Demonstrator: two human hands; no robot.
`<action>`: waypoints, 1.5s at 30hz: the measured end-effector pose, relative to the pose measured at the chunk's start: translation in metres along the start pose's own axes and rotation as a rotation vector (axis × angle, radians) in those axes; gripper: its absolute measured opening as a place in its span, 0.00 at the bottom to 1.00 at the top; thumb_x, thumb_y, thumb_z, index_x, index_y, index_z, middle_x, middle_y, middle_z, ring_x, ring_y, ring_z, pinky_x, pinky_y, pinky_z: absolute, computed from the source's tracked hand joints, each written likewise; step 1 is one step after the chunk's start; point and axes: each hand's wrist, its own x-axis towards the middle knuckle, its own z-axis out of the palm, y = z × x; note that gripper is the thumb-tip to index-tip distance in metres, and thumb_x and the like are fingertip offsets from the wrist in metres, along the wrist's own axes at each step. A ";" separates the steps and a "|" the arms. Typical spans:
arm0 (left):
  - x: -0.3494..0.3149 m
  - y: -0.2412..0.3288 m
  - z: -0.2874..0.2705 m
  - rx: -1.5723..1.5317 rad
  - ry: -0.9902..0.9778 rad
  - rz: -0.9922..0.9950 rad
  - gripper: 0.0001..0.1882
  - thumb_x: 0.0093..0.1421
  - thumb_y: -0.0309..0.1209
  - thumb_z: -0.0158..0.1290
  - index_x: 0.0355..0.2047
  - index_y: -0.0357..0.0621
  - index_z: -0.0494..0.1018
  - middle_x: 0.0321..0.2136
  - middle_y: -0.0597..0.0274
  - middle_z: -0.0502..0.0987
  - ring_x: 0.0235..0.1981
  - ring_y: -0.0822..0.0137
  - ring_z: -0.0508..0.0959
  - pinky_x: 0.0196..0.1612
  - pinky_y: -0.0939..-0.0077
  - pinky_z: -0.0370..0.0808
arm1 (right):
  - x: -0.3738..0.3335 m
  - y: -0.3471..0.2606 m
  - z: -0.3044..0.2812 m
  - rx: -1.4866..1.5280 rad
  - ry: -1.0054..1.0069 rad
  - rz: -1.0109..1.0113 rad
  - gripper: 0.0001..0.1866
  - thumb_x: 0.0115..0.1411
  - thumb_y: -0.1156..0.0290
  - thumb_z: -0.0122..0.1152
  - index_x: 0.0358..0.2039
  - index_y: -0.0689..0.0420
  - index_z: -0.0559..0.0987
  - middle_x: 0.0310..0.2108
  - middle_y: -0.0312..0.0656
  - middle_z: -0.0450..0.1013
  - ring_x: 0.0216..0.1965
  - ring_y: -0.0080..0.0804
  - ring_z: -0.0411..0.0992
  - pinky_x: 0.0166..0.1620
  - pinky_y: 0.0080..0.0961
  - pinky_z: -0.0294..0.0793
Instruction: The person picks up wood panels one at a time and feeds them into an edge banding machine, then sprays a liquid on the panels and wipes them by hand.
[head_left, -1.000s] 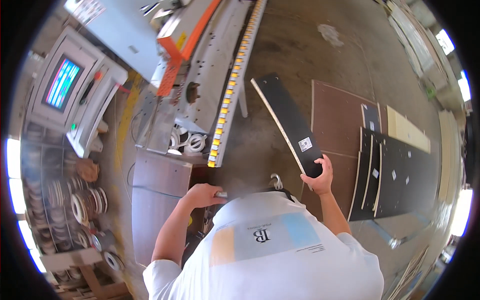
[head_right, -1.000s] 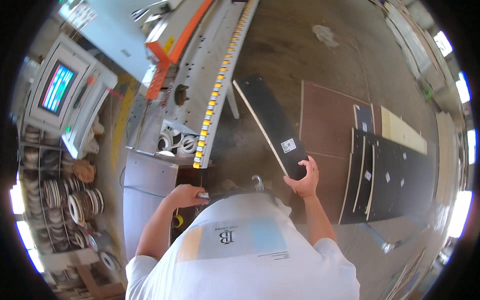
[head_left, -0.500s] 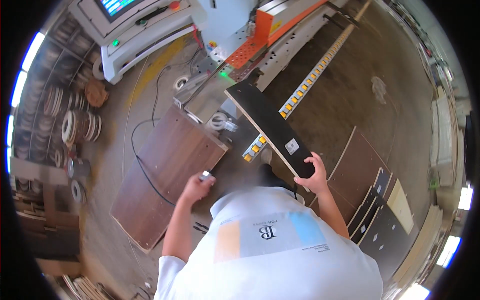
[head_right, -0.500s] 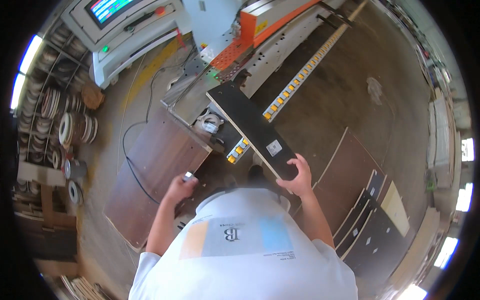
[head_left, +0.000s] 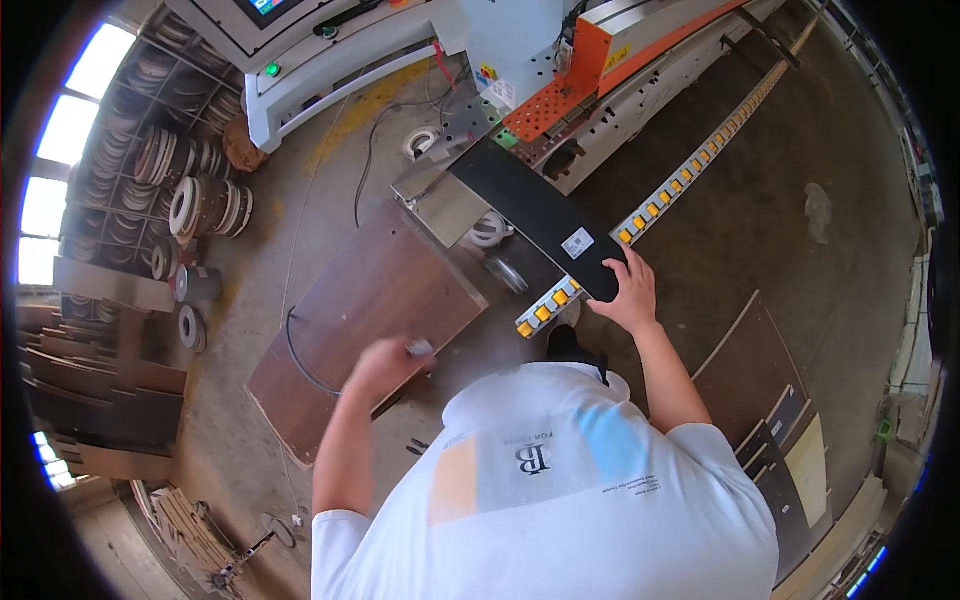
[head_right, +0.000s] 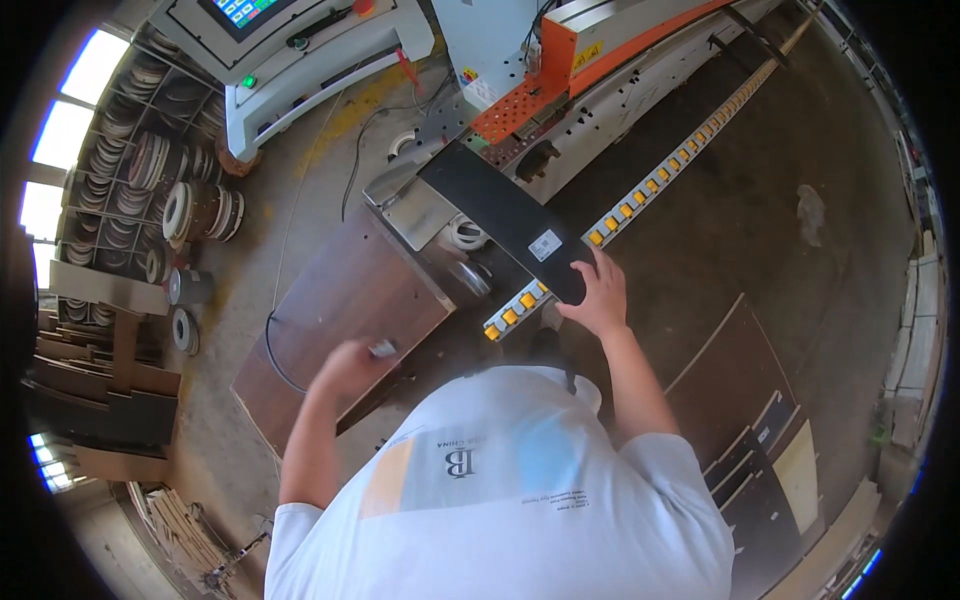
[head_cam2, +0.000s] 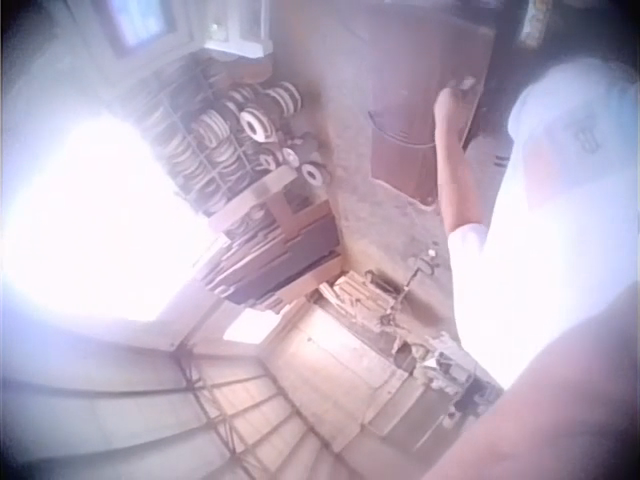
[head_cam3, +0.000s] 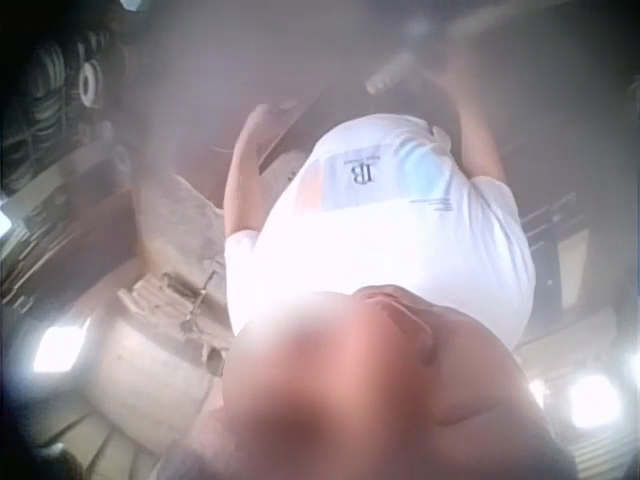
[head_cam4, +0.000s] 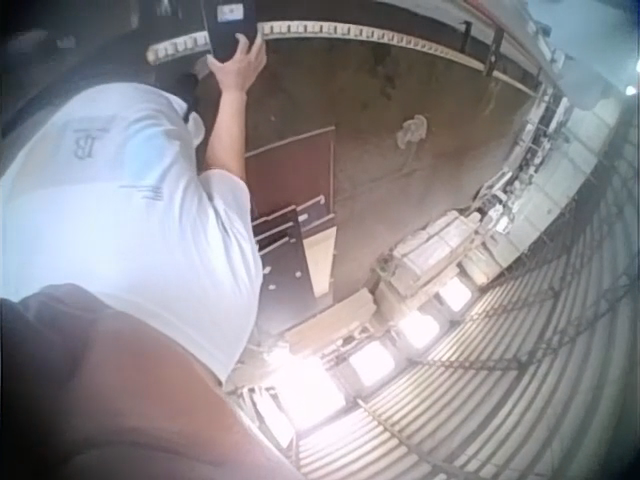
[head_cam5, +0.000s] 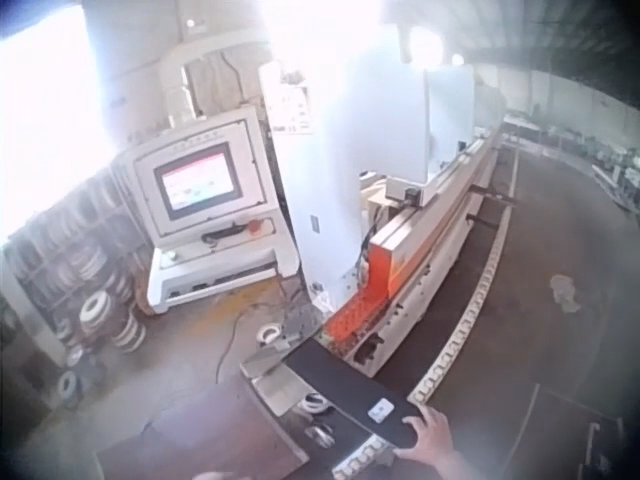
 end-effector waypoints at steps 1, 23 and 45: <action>0.017 -0.012 -0.015 0.012 0.117 -0.123 0.29 0.61 0.56 0.59 0.47 0.42 0.79 0.39 0.41 0.83 0.42 0.42 0.82 0.46 0.52 0.77 | -0.002 0.001 -0.002 -0.027 -0.016 -0.010 0.39 0.38 0.55 0.80 0.52 0.45 0.75 0.69 0.48 0.59 0.68 0.50 0.59 0.69 0.47 0.57; 0.013 -0.023 -0.045 -0.187 0.326 -0.352 0.21 0.62 0.49 0.59 0.46 0.47 0.79 0.34 0.47 0.83 0.40 0.47 0.83 0.43 0.55 0.77 | 0.103 -0.054 0.047 -0.070 0.064 -0.082 0.47 0.44 0.46 0.77 0.62 0.52 0.69 0.69 0.51 0.60 0.65 0.55 0.62 0.66 0.56 0.60; 0.062 0.103 0.036 -0.238 0.211 -0.343 0.24 0.64 0.54 0.57 0.48 0.48 0.78 0.35 0.47 0.83 0.41 0.43 0.82 0.44 0.54 0.77 | 0.239 0.074 0.008 -0.238 -0.038 0.105 0.48 0.40 0.43 0.76 0.65 0.40 0.74 0.72 0.43 0.59 0.63 0.48 0.66 0.62 0.49 0.67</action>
